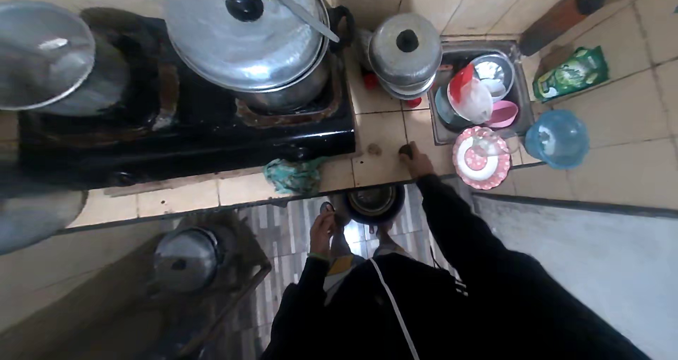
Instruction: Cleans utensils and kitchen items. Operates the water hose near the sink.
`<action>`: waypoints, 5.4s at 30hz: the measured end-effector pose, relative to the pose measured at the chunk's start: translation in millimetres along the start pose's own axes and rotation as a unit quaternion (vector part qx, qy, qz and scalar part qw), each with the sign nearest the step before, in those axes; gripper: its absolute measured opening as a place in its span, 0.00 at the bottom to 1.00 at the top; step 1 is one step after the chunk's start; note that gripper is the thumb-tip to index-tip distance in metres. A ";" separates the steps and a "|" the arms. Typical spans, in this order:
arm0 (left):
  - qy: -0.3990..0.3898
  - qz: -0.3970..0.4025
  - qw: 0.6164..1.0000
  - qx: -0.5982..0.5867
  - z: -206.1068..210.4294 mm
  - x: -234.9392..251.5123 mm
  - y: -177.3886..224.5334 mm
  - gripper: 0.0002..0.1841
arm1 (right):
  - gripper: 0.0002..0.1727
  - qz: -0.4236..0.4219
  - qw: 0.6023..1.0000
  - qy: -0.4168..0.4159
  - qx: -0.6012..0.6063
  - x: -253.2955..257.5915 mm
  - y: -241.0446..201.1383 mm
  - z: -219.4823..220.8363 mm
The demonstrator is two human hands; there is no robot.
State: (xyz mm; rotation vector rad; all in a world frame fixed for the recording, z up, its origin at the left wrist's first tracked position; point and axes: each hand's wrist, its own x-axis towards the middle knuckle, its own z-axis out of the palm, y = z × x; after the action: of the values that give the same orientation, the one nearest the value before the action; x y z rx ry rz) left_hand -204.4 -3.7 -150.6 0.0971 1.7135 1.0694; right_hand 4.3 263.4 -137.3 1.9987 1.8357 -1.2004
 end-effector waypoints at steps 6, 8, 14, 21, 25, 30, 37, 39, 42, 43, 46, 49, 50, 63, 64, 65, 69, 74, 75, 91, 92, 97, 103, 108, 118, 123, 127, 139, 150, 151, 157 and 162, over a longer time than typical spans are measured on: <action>0.006 -0.003 1.000 -0.012 -7.8 -1.1 -4.6 0.14 | 0.37 -0.055 0.994 0.061 0.072 -27.7 -8.5 -42.6; 0.012 -0.021 1.000 -0.018 -8.2 -1.0 -5.3 0.13 | 0.38 -0.043 0.996 0.075 0.039 -31.4 -12.8 -29.5; 0.003 -0.014 1.000 -0.008 -7.3 -1.0 -3.0 0.13 | 0.38 -0.008 0.999 -0.019 -0.038 -5.4 -1.0 -10.1; 0.012 -0.030 0.999 -0.014 -10.6 -1.6 -8.3 0.13 | 0.39 -0.046 0.995 0.075 -0.041 -22.1 -16.6 -16.9; 0.021 -0.038 0.999 -0.021 -10.0 -6.0 -6.9 0.13 | 0.38 -0.032 0.989 0.010 -0.143 0.9 -17.0 1.6; 0.024 -0.036 0.999 -0.027 -17.1 -5.8 -5.9 0.12 | 0.39 -0.037 0.998 0.009 -0.046 -7.1 -9.7 -29.7; 0.032 -0.058 0.997 -0.029 -18.7 -8.7 -12.7 0.13 | 0.39 -0.032 0.988 0.034 -0.144 -12.7 -9.7 8.9; 0.024 -0.052 0.998 -0.031 -19.8 -7.4 -13.0 0.13 | 0.39 -0.028 0.989 0.007 -0.146 -10.6 -14.4 2.7; 0.021 -0.054 0.998 -0.033 -21.8 -6.1 -12.3 0.12 | 0.38 -0.030 0.993 0.008 -0.117 -15.0 -15.9 -16.1; 0.021 -0.057 0.998 -0.032 -24.1 -6.8 -13.8 0.13 | 0.39 -0.034 0.993 0.022 -0.113 -17.1 -16.3 -16.8; 0.028 -0.068 0.997 -0.027 -28.0 -7.1 -20.2 0.13 | 0.40 -0.042 0.990 0.056 -0.122 -10.7 -10.3 -0.8; 0.026 -0.070 0.997 -0.015 -28.0 -9.4 -14.6 0.14 | 0.39 -0.039 0.988 0.022 -0.145 -4.0 -9.6 3.4; 0.026 -0.071 0.997 -0.018 -28.6 -11.4 -14.1 0.14 | 0.39 -0.036 0.989 0.009 -0.145 -5.9 -13.6 -2.9; 0.031 -0.070 0.996 -0.033 -38.0 -9.2 -24.4 0.13 | 0.38 -0.033 0.998 0.044 0.029 -13.8 -1.1 -26.3; 0.034 -0.074 0.996 -0.030 -39.8 -9.2 -26.4 0.14 | 0.38 -0.042 0.996 0.047 0.058 -22.5 0.0 -26.3; 0.037 -0.080 0.996 -0.028 -40.1 -7.9 -28.9 0.14 | 0.37 -0.055 0.994 0.045 0.079 -30.8 -0.5 -23.8; 0.037 -0.094 0.994 -0.038 -37.8 -5.6 -33.8 0.14 | 0.34 -0.176 0.984 -0.023 0.017 -53.5 -15.1 12.5; 0.030 -0.093 0.995 -0.030 -40.1 -8.1 -30.6 0.13 | 0.38 -0.366 0.916 -0.024 -0.161 -42.4 -36.4 76.5; 0.031 -0.094 0.995 -0.026 -42.1 -8.0 -31.5 0.13 | 0.38 -0.394 0.903 -0.025 -0.173 -35.7 -40.2 83.6; 0.053 -0.102 0.993 -0.033 -63.4 -8.0 -37.8 0.12 | 0.33 -0.496 0.840 0.036 -0.217 4.0 -58.4 129.5; 0.052 -0.099 0.993 -0.034 -63.1 -7.8 -37.2 0.12 | 0.32 -0.499 0.837 0.044 -0.219 3.9 -59.2 129.6; 0.035 -0.088 0.994 -0.058 -57.6 -3.4 -33.4 0.12 | 0.31 -0.493 0.839 0.050 -0.226 -2.2 -59.3 127.8; 0.007 -0.092 0.992 -0.083 -39.3 4.1 -25.7 0.12 | 0.31 -0.491 0.839 0.038 -0.233 -6.0 -55.8 121.4; -0.027 -0.084 0.994 -0.066 -24.5 5.2 -17.3 0.14 | 0.32 -0.489 0.845 0.045 -0.211 -10.3 -56.4 114.9; -0.066 -0.062 0.994 -0.066 -4.4 8.1 -5.3 0.11 | 0.24 -0.279 0.951 0.114 -0.077 26.4 -48.0 65.7; -0.096 -0.073 0.992 -0.043 11.9 6.8 5.3 0.11 | 0.24 -0.281 0.946 0.071 -0.142 36.1 -43.5 63.6; -0.124 -0.066 0.990 -0.023 31.7 4.8 22.3 0.10 | 0.22 -0.233 0.965 0.053 -0.105 27.6 -49.6 53.2; -0.121 0.129 0.980 0.097 112.3 -2.2 79.1 0.20 | 0.20 -0.307 0.917 0.005 0.254 -84.1 -12.7 20.6; -0.053 0.177 0.980 -0.073 117.9 -60.5 76.7 0.06 | 0.20 -0.296 0.954 -0.021 0.045 -2.4 43.6 -11.0; -0.054 0.196 0.972 -0.114 116.0 -74.2 80.3 0.07 | 0.20 -0.293 0.956 -0.008 -0.013 8.2 44.9 -8.2; -0.009 0.296 0.931 -0.215 102.3 -146.6 87.0 0.09 | 0.26 -0.311 0.935 0.010 -0.170 32.8 54.1 14.4; 0.020 0.303 0.921 -0.244 95.8 -177.0 80.1 0.09 | 0.23 -0.233 0.966 -0.026 -0.111 27.2 49.1 8.0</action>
State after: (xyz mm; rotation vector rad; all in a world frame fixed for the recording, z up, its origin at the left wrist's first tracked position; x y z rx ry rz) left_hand -84.7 6.9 29.6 0.3019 1.4273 1.9416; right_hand 42.6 268.0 -178.8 1.4481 2.3733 -1.0721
